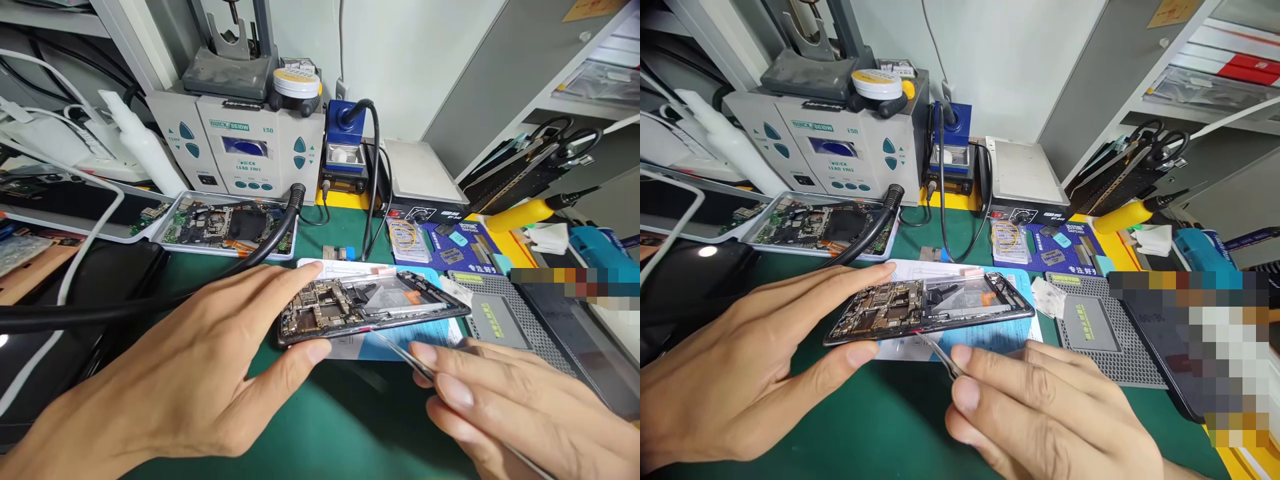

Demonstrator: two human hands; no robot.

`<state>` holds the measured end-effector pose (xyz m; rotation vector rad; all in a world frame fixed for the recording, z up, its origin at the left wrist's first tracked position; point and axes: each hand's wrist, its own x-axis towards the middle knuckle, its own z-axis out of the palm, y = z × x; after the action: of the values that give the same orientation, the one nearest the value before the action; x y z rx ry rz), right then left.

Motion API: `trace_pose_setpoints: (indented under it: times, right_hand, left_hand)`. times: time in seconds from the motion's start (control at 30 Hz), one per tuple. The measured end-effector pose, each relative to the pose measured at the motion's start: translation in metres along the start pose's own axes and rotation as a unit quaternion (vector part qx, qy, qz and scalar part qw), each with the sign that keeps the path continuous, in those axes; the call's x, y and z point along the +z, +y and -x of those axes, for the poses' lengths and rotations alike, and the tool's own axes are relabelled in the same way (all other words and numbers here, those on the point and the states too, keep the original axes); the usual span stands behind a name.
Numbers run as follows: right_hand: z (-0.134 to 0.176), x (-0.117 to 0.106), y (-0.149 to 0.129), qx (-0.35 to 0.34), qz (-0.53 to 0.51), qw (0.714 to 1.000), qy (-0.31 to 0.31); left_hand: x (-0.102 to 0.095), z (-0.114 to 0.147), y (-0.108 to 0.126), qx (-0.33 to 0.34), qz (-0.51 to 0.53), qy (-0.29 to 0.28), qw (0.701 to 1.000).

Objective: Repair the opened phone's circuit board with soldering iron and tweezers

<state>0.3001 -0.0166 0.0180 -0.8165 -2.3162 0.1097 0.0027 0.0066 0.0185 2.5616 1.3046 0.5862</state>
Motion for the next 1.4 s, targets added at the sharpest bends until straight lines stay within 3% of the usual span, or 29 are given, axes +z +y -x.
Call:
trace_pose_setpoints:
  times: [0.87,1.03,1.4]
  right_hand:
    - [-0.009,0.008,0.002,-0.029,0.007,1.000,0.005]
    - [-0.014,0.008,-0.001,-0.021,0.022,0.999,0.034]
    - [-0.026,0.003,0.002,-0.060,0.051,0.997,0.007]
  left_hand:
    - [-0.005,-0.004,0.002,0.023,0.017,0.009,1.000]
    - [-0.003,-0.001,0.001,0.028,0.001,0.014,0.999]
    - [-0.003,-0.002,0.002,0.023,0.008,0.008,1.000]
